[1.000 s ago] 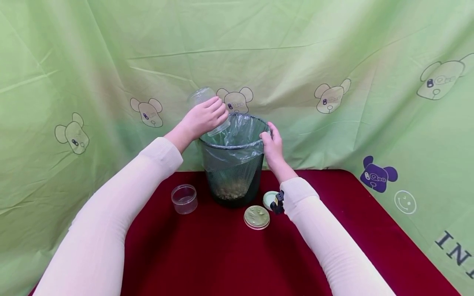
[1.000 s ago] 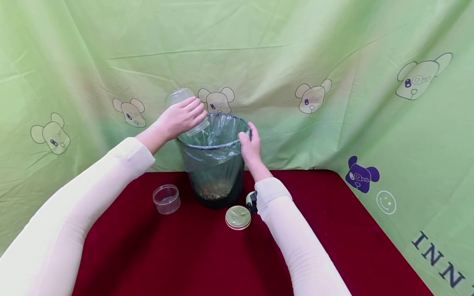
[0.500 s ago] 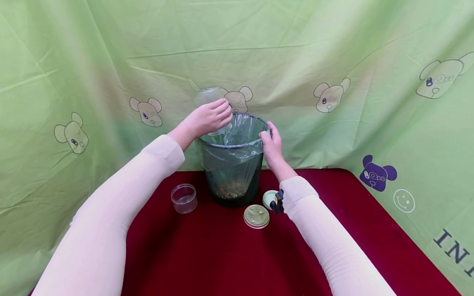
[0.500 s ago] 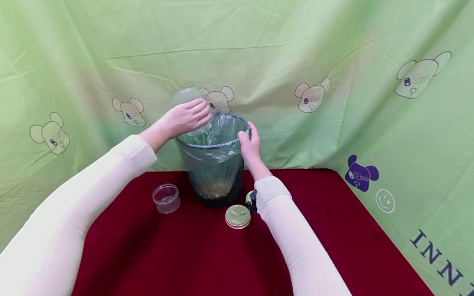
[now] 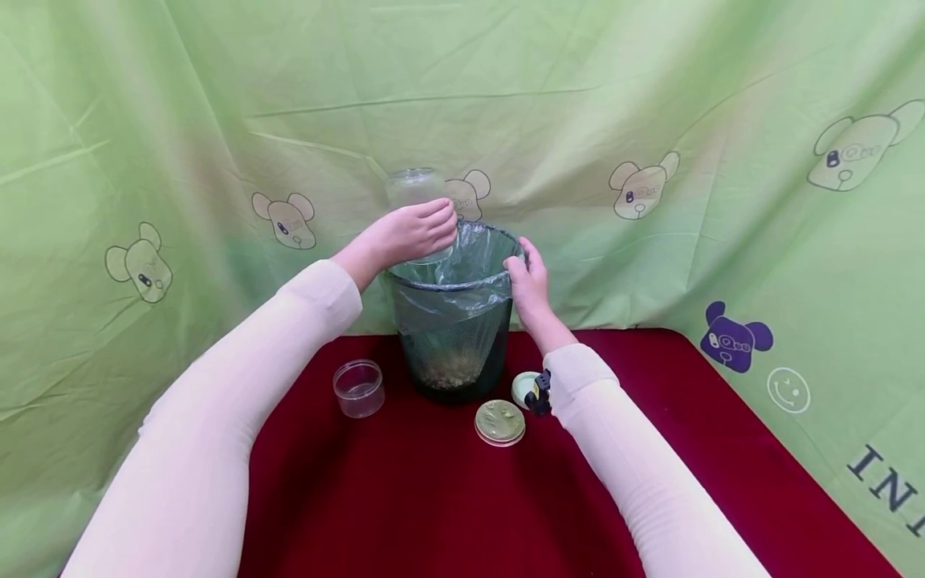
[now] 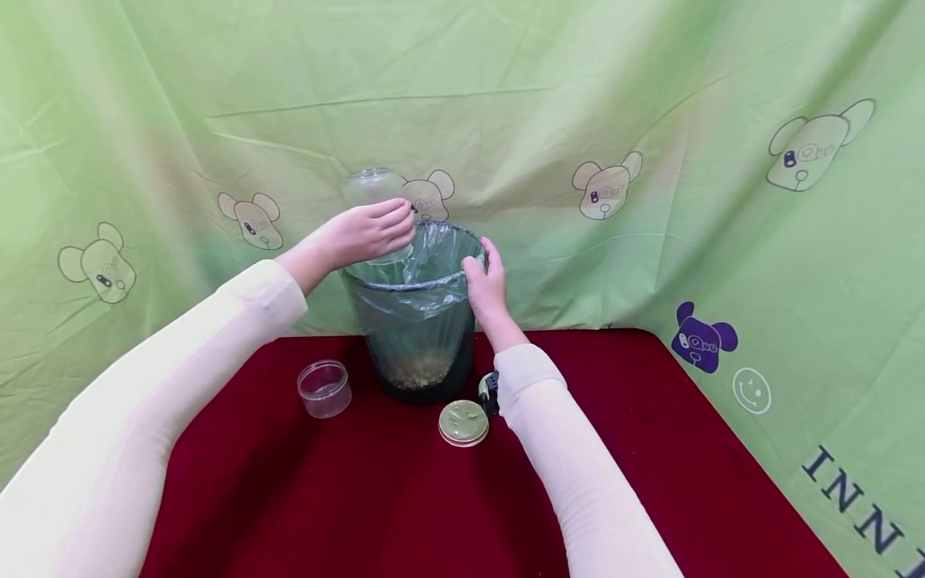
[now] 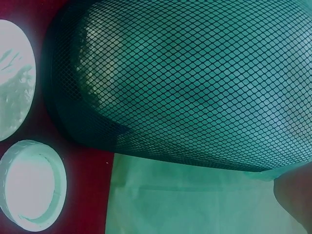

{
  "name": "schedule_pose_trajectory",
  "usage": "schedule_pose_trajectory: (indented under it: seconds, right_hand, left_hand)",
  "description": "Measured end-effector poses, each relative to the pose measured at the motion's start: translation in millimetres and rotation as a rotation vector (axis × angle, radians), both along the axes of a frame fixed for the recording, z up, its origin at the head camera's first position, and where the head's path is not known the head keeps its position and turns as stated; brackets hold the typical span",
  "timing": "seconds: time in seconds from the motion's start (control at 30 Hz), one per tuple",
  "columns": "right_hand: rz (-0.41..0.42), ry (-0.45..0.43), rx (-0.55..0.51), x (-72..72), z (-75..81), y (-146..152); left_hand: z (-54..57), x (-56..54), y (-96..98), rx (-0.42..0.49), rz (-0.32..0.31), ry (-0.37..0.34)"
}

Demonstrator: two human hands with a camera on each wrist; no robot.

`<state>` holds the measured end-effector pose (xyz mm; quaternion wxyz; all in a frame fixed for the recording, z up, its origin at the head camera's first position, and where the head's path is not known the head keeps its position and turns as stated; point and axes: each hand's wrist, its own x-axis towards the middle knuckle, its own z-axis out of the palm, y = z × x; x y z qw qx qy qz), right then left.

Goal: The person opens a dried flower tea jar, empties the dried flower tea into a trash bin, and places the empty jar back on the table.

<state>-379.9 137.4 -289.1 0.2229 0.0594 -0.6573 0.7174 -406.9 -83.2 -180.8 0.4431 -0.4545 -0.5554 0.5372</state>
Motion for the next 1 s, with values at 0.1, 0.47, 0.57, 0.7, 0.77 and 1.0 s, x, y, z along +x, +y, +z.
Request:
schedule_pose_trajectory:
  seconds: [0.1,0.47,0.57,0.7,0.77,1.0]
  right_hand:
    - [-0.006,-0.005,0.01,-0.1,-1.1,-0.7]
    - [-0.006,-0.003,0.003,-1.6,-2.5,0.6]
    - [-0.013,-0.002,0.001,-1.9,-2.2,1.2]
    - [-0.012,0.0,-0.008,-2.2,-1.7,1.9]
    - [-0.011,0.0,-0.011,-2.3,-1.6,2.2]
    - [-0.011,-0.009,-0.008,-0.8,-1.4,2.3]
  left_hand:
    - [-1.7,-1.2,0.8,-0.024,-0.006,0.033]
    - [-3.7,-0.9,7.0,-0.075,-0.018,0.127]
    - [-3.6,0.6,10.0,-0.087,-0.009,0.165]
    - [-4.9,1.1,13.1,-0.109,0.009,0.188]
    - [-6.0,1.2,14.4,-0.126,0.023,0.181]
    - [-11.1,2.5,18.9,-0.183,0.115,0.172]
